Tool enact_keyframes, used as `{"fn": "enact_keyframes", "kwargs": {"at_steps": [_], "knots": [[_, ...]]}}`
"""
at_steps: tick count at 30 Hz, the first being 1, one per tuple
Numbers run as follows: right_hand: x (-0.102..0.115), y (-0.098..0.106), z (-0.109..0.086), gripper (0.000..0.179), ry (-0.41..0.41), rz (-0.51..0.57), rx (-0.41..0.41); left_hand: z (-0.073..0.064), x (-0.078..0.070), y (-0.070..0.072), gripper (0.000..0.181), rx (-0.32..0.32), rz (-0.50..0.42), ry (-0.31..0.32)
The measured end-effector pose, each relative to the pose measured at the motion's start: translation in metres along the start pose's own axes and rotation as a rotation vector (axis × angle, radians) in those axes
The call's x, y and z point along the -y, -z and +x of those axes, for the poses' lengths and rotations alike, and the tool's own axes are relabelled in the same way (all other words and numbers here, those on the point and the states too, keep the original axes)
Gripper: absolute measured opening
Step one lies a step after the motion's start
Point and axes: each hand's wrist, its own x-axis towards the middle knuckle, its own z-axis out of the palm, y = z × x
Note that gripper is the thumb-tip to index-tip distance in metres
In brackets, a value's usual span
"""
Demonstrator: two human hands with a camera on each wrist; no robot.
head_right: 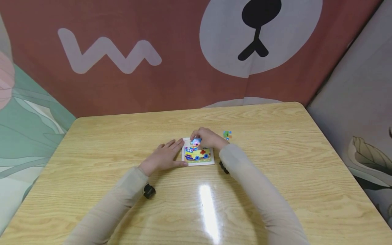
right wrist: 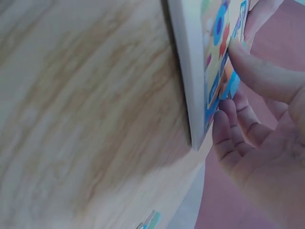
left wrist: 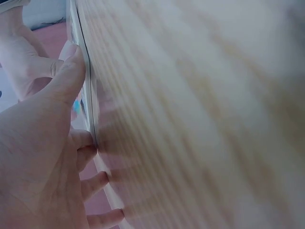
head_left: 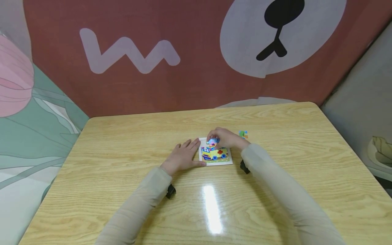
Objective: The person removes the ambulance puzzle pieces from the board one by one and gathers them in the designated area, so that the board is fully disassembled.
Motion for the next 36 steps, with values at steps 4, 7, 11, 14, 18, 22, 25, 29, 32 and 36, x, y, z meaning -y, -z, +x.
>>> {"fn": "enact_keyframes", "kwargs": {"at_steps": [4, 7, 11, 14, 18, 22, 25, 29, 32, 36], "knots": [[-0.002, 0.001, -0.001, 0.033, -0.006, 0.018, -0.053, 0.000, 0.000, 0.000, 0.092, 0.001, -0.003, 0.002], [-0.001, 0.002, -0.002, 0.030, -0.020, 0.035, -0.068, 0.000, 0.001, -0.001, 0.092, -0.002, -0.003, 0.001], [-0.001, 0.004, -0.004, 0.029, -0.015, 0.067, -0.067, 0.001, 0.001, -0.002, 0.092, -0.007, 0.000, 0.000], [-0.003, 0.004, -0.005, 0.028, -0.011, 0.120, -0.075, 0.001, 0.001, -0.002, 0.092, -0.011, 0.000, -0.001], [-0.005, 0.007, -0.007, 0.029, -0.033, 0.181, -0.089, 0.002, 0.001, -0.002, 0.093, -0.006, -0.009, 0.005], [-0.006, 0.009, -0.008, 0.027, -0.076, 0.201, -0.096, 0.002, 0.001, -0.002, 0.094, 0.004, -0.014, 0.010], [-0.006, 0.010, -0.009, 0.025, -0.092, 0.212, -0.093, 0.002, 0.001, -0.003, 0.093, 0.005, -0.016, 0.010], [-0.009, 0.009, -0.010, 0.026, -0.075, 0.221, -0.083, 0.002, 0.001, -0.002, 0.093, 0.005, -0.014, 0.012], [-0.009, 0.007, -0.010, 0.027, -0.068, 0.229, -0.084, 0.001, 0.000, 0.000, 0.091, 0.001, -0.014, 0.003], [-0.009, 0.007, -0.011, 0.027, -0.062, 0.219, -0.086, 0.000, 0.000, 0.001, 0.082, 0.000, -0.013, -0.036]]}}
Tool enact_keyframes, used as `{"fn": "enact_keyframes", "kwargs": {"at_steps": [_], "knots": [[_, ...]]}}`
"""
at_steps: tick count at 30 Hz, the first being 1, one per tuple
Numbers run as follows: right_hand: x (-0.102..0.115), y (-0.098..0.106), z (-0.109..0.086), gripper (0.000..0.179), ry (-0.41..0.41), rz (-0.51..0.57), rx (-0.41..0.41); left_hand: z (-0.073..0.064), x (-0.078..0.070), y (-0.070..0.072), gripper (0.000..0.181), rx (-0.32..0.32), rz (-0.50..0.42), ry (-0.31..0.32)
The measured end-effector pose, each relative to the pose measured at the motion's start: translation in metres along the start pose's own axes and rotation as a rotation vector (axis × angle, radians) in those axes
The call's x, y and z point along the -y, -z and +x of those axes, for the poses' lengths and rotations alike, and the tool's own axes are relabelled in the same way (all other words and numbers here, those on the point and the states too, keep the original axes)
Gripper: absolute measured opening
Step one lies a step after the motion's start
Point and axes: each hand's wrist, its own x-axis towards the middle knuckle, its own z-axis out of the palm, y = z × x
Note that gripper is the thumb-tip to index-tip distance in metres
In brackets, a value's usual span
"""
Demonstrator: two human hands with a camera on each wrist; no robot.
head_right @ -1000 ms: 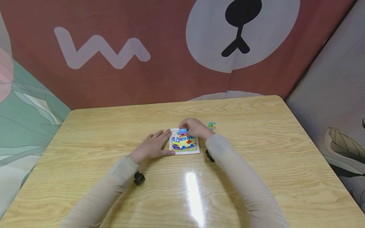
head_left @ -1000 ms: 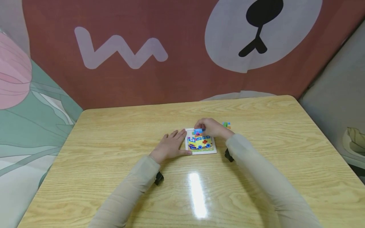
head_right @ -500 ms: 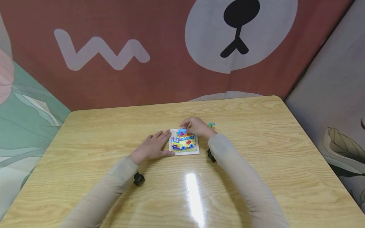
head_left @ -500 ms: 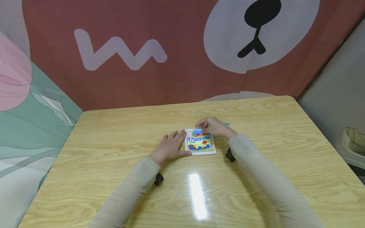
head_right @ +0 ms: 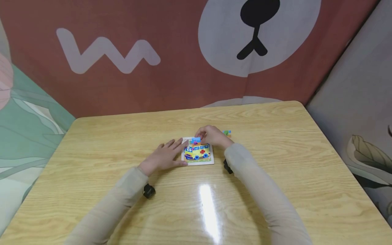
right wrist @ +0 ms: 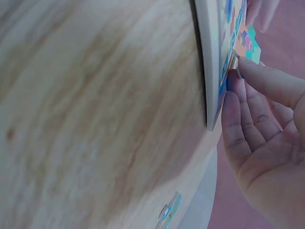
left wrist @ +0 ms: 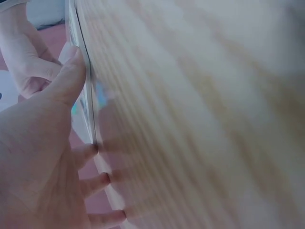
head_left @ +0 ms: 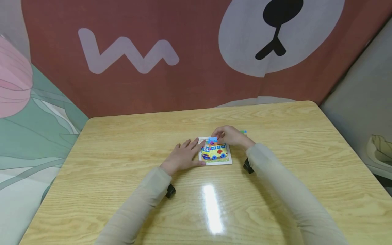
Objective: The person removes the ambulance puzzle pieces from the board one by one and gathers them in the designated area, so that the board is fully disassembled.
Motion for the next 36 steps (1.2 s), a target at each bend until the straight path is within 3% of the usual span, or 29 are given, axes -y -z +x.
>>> {"fn": "enact_keyframes", "kwargs": {"at_steps": [11, 20, 31, 36], "knots": [[-0.004, 0.001, 0.001, 0.026, 0.028, -0.020, 0.019, -0.002, -0.004, 0.007, 0.057, 0.001, 0.127, -0.214], [-0.006, 0.005, 0.000, 0.027, 0.055, 0.014, 0.031, -0.001, -0.007, 0.009, 0.057, 0.044, 0.127, -0.187], [-0.010, 0.006, -0.002, 0.028, -0.029, 0.072, 0.047, -0.001, -0.010, 0.009, 0.055, 0.079, 0.129, -0.162], [-0.008, 0.005, 0.000, 0.026, -0.022, 0.067, 0.038, -0.001, -0.009, 0.009, 0.055, 0.080, 0.125, -0.158]]}}
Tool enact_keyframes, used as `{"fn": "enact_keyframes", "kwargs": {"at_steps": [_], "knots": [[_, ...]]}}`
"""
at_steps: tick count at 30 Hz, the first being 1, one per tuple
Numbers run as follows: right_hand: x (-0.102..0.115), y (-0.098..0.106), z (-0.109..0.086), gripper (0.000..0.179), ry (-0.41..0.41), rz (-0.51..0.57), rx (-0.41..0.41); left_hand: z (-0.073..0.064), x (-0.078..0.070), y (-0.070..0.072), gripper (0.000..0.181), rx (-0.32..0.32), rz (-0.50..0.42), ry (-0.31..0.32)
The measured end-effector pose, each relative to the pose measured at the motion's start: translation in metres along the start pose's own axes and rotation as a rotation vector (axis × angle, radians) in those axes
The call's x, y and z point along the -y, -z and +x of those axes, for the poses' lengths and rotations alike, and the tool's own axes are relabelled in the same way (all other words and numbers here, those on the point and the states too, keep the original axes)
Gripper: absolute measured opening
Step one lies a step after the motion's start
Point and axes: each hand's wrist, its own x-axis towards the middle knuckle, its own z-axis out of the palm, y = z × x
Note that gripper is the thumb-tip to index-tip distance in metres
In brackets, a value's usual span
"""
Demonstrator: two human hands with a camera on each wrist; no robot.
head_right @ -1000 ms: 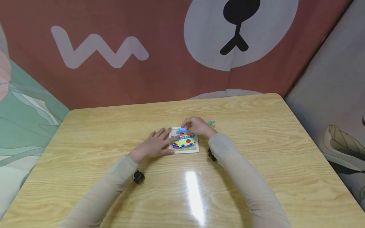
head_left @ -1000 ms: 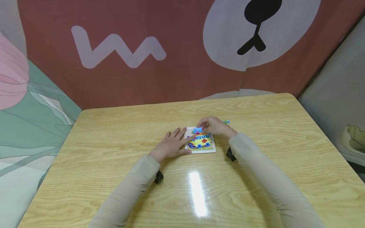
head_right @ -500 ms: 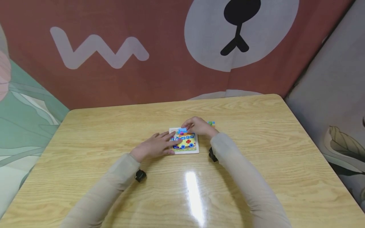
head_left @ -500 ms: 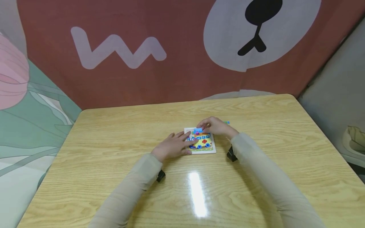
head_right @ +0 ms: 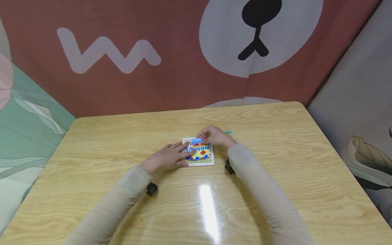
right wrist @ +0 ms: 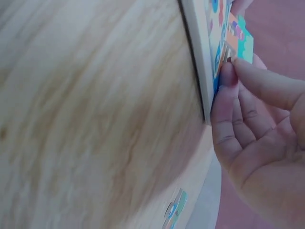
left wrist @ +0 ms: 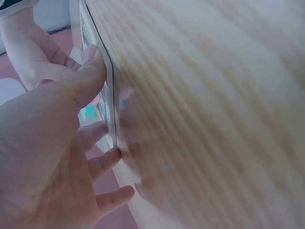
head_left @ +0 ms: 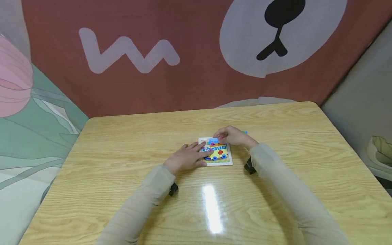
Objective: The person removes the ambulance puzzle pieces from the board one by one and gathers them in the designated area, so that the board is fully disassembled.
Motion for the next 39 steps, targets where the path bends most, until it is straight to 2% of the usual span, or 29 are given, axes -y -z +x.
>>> {"fn": "enact_keyframes", "kwargs": {"at_steps": [8, 16, 22, 29, 34, 39], "knots": [[0.003, 0.000, 0.000, 0.028, -0.057, 0.020, -0.019, -0.001, -0.002, 0.002, 0.055, 0.006, -0.014, 0.003], [0.004, 0.003, -0.002, 0.032, -0.059, 0.054, -0.057, -0.001, -0.004, 0.002, 0.055, -0.004, -0.019, 0.001], [0.002, 0.012, -0.009, 0.033, -0.086, 0.142, -0.070, -0.001, -0.003, 0.001, 0.055, 0.003, -0.008, 0.012], [-0.007, 0.028, -0.018, 0.034, -0.069, 0.159, -0.090, -0.001, -0.001, 0.000, 0.056, -0.026, -0.019, -0.006], [-0.016, 0.042, -0.029, 0.036, -0.047, 0.156, -0.098, 0.001, 0.002, -0.002, 0.066, -0.051, -0.073, 0.007], [-0.027, 0.056, -0.041, 0.041, -0.059, 0.193, -0.100, 0.000, 0.005, -0.004, 0.082, -0.052, -0.108, 0.067]]}}
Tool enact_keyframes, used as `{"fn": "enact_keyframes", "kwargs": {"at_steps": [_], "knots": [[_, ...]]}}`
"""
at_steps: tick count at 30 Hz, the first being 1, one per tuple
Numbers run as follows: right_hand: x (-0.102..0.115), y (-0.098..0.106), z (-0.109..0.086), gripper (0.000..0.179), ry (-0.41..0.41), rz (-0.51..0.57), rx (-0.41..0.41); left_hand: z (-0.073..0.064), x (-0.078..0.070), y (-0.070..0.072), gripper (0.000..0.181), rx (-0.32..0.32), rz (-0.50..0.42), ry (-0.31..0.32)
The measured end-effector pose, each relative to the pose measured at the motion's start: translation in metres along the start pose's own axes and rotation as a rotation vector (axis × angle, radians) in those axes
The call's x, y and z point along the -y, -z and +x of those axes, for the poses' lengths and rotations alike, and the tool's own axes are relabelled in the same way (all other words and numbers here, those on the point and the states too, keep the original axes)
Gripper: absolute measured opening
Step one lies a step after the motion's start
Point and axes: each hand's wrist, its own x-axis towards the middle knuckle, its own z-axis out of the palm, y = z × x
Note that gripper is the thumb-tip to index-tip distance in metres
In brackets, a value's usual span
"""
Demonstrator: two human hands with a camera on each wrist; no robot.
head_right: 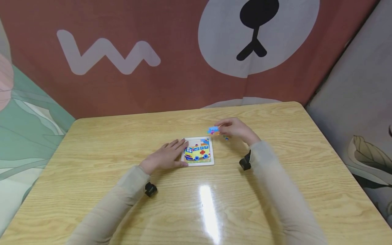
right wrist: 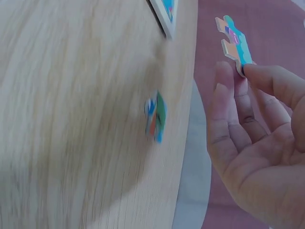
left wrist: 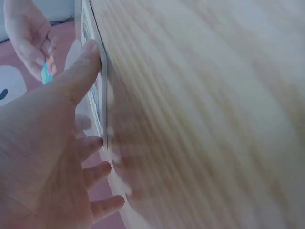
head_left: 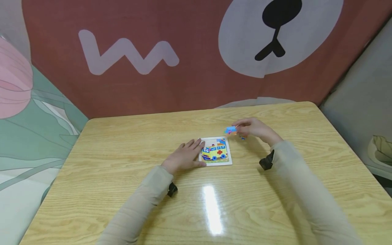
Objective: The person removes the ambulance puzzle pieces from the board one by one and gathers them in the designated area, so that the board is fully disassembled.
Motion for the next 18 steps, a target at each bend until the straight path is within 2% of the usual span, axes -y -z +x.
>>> {"fn": "enact_keyframes", "kwargs": {"at_steps": [8, 18], "knots": [[-0.014, 0.020, -0.012, 0.041, -0.069, 0.019, -0.064, -0.001, 0.003, 0.000, 0.087, 0.016, -0.014, 0.046], [-0.032, 0.035, -0.028, 0.048, -0.123, 0.065, -0.085, -0.002, 0.003, -0.001, 0.086, 0.036, -0.021, 0.055]]}}
